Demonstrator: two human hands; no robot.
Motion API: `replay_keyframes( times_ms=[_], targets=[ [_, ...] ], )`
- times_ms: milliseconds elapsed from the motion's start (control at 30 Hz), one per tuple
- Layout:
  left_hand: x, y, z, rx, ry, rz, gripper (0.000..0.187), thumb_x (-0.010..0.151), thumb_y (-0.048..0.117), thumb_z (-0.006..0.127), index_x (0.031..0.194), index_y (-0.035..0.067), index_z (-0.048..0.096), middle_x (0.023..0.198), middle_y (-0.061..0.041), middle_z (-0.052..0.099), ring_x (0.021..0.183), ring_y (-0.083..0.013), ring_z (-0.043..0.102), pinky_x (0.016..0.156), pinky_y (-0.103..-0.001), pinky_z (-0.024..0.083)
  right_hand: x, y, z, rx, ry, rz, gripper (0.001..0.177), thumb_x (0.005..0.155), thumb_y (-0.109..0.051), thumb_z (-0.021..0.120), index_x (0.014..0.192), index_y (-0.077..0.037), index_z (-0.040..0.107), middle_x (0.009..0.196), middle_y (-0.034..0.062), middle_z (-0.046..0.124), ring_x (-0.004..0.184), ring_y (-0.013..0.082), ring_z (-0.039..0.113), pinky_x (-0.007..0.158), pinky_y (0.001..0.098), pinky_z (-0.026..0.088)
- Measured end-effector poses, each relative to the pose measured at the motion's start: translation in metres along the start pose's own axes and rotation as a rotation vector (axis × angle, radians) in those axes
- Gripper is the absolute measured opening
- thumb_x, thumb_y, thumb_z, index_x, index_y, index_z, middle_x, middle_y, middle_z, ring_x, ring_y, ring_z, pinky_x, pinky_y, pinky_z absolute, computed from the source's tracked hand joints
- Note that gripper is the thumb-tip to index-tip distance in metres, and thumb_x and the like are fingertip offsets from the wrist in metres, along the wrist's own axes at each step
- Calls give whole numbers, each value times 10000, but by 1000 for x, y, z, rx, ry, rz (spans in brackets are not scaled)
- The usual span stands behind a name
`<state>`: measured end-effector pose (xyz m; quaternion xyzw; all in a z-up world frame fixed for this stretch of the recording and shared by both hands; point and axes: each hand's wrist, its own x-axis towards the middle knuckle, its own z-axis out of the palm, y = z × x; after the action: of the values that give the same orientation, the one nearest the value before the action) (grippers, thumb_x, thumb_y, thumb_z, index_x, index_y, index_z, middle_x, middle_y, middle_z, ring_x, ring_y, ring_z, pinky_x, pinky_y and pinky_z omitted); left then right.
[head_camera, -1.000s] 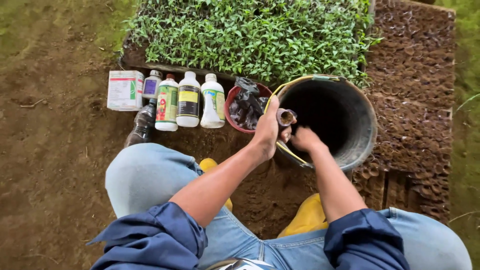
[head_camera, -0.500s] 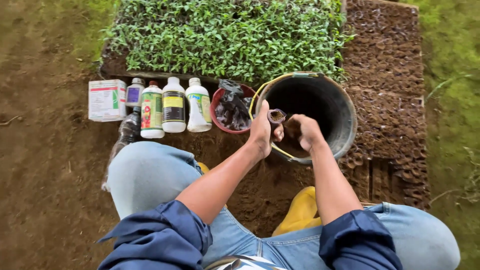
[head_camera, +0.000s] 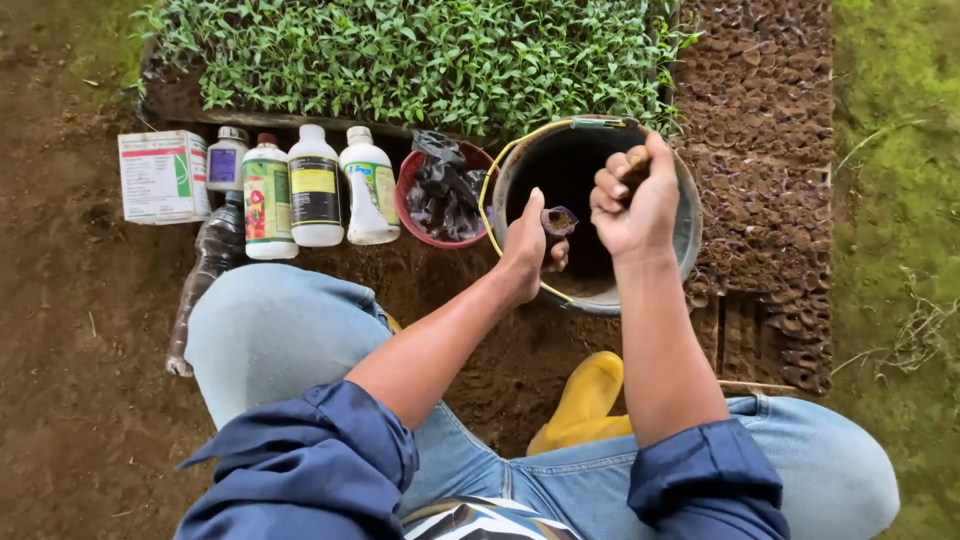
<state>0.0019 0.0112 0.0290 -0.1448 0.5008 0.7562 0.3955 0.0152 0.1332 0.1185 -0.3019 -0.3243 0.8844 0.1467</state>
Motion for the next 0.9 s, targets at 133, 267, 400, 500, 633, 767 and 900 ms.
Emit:
replay_keyframes(
  times_ms=[133,267,400,500,633,767,900],
  targets=[
    [-2,0,0,4,1,4,692,1040,608,328,791,50,653,459,-92,471,417,-261,540,460,-334,382,-8,16,13,-60,29,-16,390,987,-446,579,699,-189,525,643,-15,438,504,101,453,415,179,301],
    [-3,1,-1,-23,-42,0,655,1066,580,331,795,73,644,485,-92,481,444,-247,536,500,-349,396,-14,26,19,-121,74,-95,396,966,-462,605,708,-171,526,672,17,506,608,170,572,524,243,398],
    [-9,4,-1,-50,-66,-1,650,1076,565,330,820,64,655,508,-88,492,465,-235,534,521,-357,414,-20,28,23,-123,63,-190,407,976,-428,611,694,-147,523,667,57,529,621,222,613,554,294,425],
    [-3,0,-3,-36,-91,19,658,1085,575,314,819,80,656,505,-85,491,463,-240,525,527,-372,403,-21,29,22,-168,54,-237,416,981,-430,620,699,-137,529,692,77,556,638,233,610,564,312,434],
    [-4,3,-1,-26,-83,17,651,1068,598,333,795,101,653,503,-88,480,466,-249,523,529,-370,413,-27,29,26,-184,12,-272,439,999,-428,606,682,-139,511,667,72,500,603,236,573,552,318,415],
    [-6,3,1,-43,-107,12,635,1063,592,342,769,114,640,496,-91,470,448,-245,513,506,-368,393,-29,29,28,-160,3,-300,467,1003,-406,588,638,-144,460,610,59,465,557,230,566,539,311,415],
    [-14,6,1,-39,-116,18,627,1070,579,330,780,109,625,490,-85,461,445,-259,517,511,-381,367,-26,29,25,-163,-11,-319,486,1011,-408,574,623,-148,439,594,69,458,516,229,545,492,304,396]
  ],
)
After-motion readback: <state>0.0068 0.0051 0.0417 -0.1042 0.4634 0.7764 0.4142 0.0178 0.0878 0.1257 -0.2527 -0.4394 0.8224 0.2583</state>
